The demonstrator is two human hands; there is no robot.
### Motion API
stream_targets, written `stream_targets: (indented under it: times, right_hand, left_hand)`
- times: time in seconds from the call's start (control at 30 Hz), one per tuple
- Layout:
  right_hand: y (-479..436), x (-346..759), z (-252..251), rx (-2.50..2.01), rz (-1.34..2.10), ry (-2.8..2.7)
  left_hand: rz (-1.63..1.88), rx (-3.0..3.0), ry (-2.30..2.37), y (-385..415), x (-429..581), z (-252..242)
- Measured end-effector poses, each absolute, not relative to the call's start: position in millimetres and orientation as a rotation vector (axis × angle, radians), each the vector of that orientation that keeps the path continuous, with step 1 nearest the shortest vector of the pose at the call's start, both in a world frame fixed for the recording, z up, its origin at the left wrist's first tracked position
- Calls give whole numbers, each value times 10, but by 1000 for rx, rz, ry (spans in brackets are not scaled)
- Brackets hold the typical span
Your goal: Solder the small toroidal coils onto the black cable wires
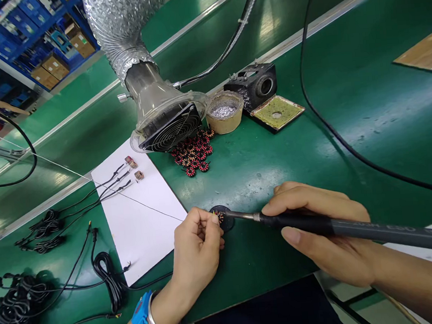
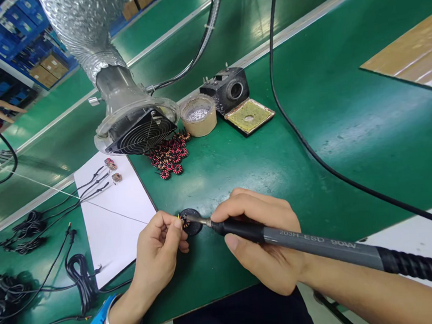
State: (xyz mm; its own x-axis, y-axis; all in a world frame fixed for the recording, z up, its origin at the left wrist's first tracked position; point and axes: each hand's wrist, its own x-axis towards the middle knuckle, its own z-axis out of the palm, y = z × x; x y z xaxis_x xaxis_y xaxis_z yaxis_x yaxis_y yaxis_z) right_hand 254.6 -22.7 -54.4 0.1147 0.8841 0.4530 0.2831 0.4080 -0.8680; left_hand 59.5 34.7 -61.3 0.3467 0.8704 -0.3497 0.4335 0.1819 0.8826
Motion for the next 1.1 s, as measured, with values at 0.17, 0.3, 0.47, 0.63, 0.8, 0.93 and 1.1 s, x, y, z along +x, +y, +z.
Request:
stream_targets:
  times: [0.17,0.3,0.47,0.63,0.8,0.93,1.1]
  right_hand:
    - [-230,2548,-544,-1116,628,-1424]
    - [-223,2553,-529,-1116,618,-1433]
    - [-213,2549,-527,-1114,601,-1434]
    - [-224,2554,-544,-1115,598,-1417]
    - [-227,2548,-555,-1112,598,-1399]
    - [-212,2546,-542,-1110,586,-1389]
    - [-203,2551,-527,-1116,582,-1391]
  left_hand:
    - [455,1457,1270,347,593,-606]
    - [456,1454,1267,342,594,-603]
    - [460,1431,1271,346,594,-594]
    - [463,1390,1271,357,596,-580]
    - [453,1289,1280,394,608,-545]
    - [421,1183,1247,458,596,-507]
    - [369,1124,1224,511,569,-465]
